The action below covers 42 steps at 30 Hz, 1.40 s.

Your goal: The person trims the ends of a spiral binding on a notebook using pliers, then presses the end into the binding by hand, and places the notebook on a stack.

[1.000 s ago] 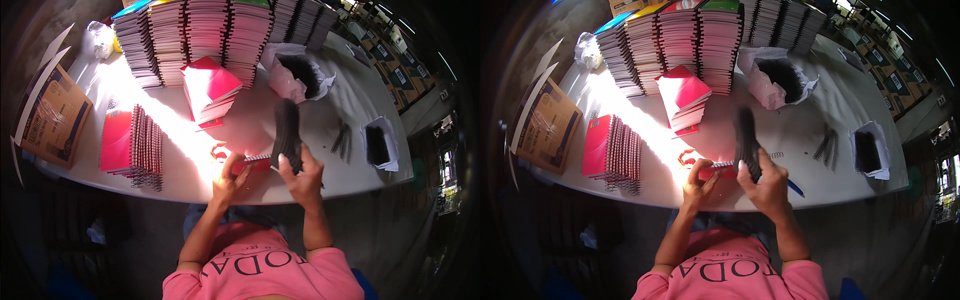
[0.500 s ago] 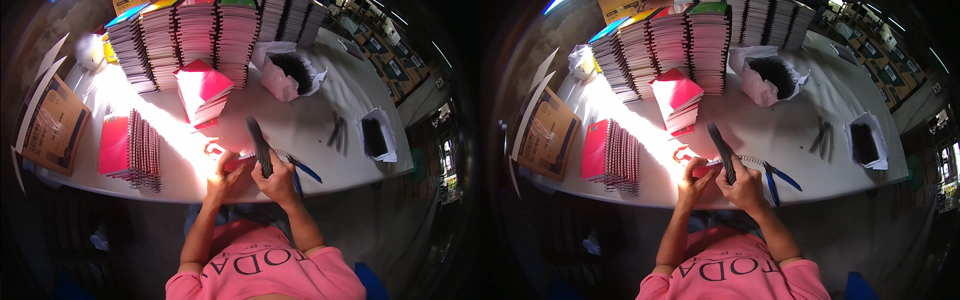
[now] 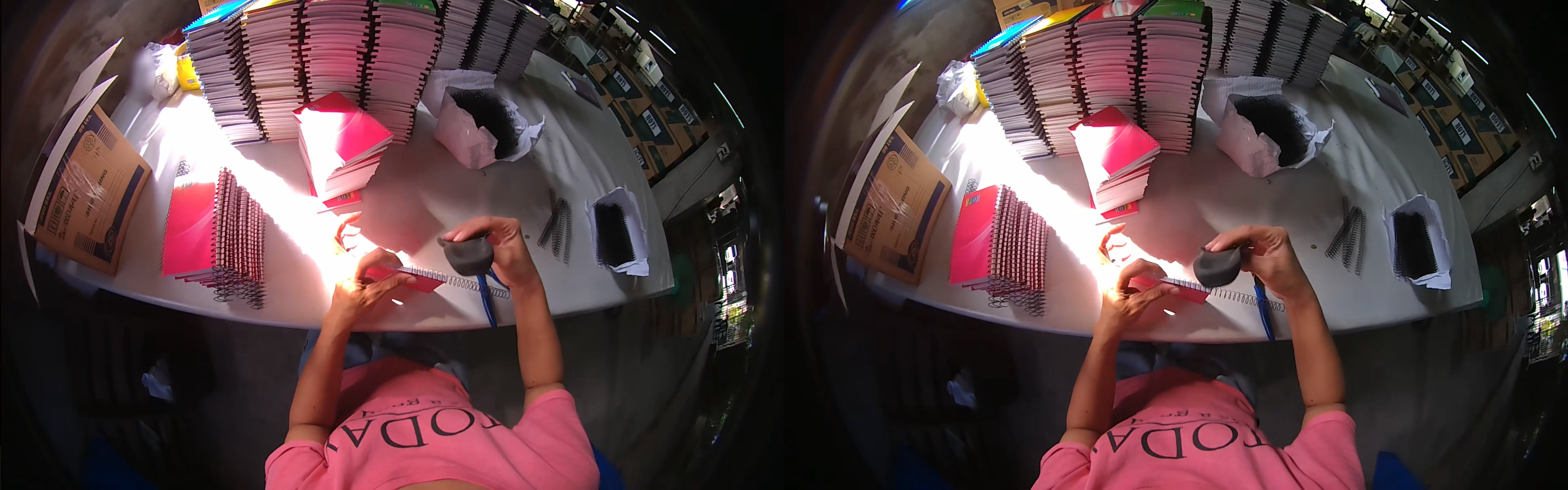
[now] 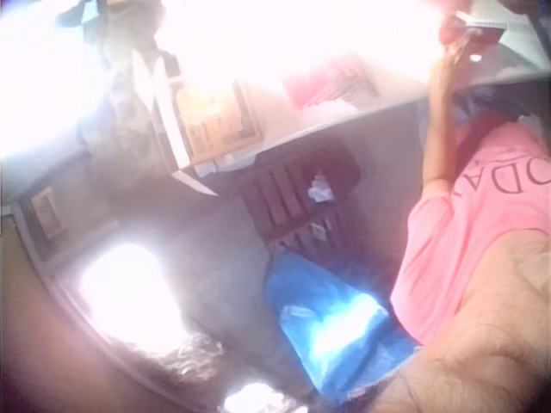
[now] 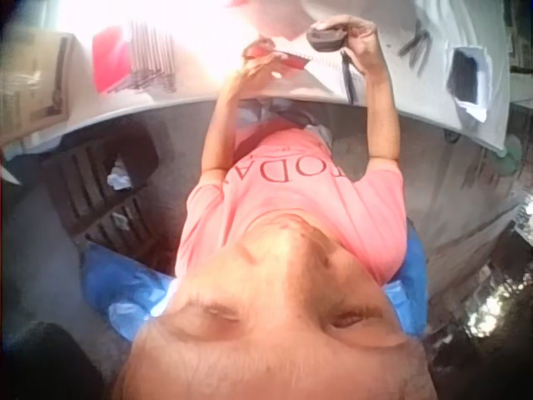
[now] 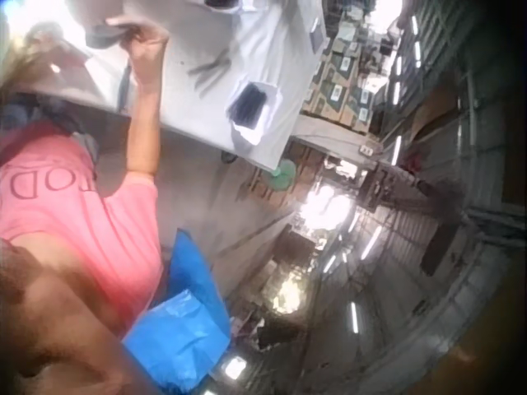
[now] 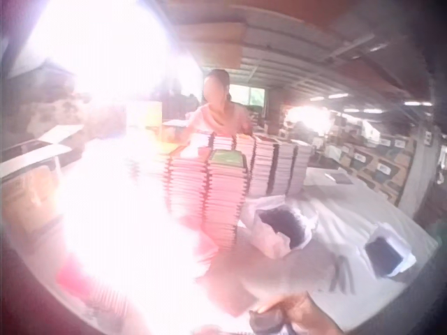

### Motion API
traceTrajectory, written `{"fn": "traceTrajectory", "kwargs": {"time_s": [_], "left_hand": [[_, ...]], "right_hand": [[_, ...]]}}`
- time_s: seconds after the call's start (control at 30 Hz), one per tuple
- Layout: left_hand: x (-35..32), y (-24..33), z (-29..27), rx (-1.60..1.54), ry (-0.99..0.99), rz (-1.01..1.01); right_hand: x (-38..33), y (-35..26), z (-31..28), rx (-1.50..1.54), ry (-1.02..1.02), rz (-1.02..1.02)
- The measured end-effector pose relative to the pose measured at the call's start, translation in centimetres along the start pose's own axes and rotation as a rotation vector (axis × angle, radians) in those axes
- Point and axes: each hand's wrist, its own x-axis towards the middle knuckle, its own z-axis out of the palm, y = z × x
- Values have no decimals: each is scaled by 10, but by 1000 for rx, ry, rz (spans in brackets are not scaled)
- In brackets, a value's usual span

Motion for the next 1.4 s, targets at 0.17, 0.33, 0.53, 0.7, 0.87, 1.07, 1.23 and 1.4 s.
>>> {"fn": "traceTrajectory", "kwargs": {"time_s": [0.17,0.33,0.53,0.7,0.87,1.07,1.23,1.4], "left_hand": [[-7,-3,-2,-159,9,-155],[-2,-2,-9,34,18,-69],[-11,-22,-8,110,65,-90],[-6,-25,-2,-111,167,-110],[-23,-37,-4,-52,38,-280],[-39,-40,-5,-67,40,-438],[-44,-58,-13,565,-132,211],[-47,-64,-12,186,-99,-165]], "right_hand": [[14,31,7,-373,-41,253],[18,33,22,-426,-66,18],[22,23,41,-541,-82,-131],[26,21,41,-155,6,-74],[33,42,33,-750,155,2],[36,32,47,-714,94,34],[34,22,59,-590,-36,-149],[42,25,66,-516,-8,-164]]}}
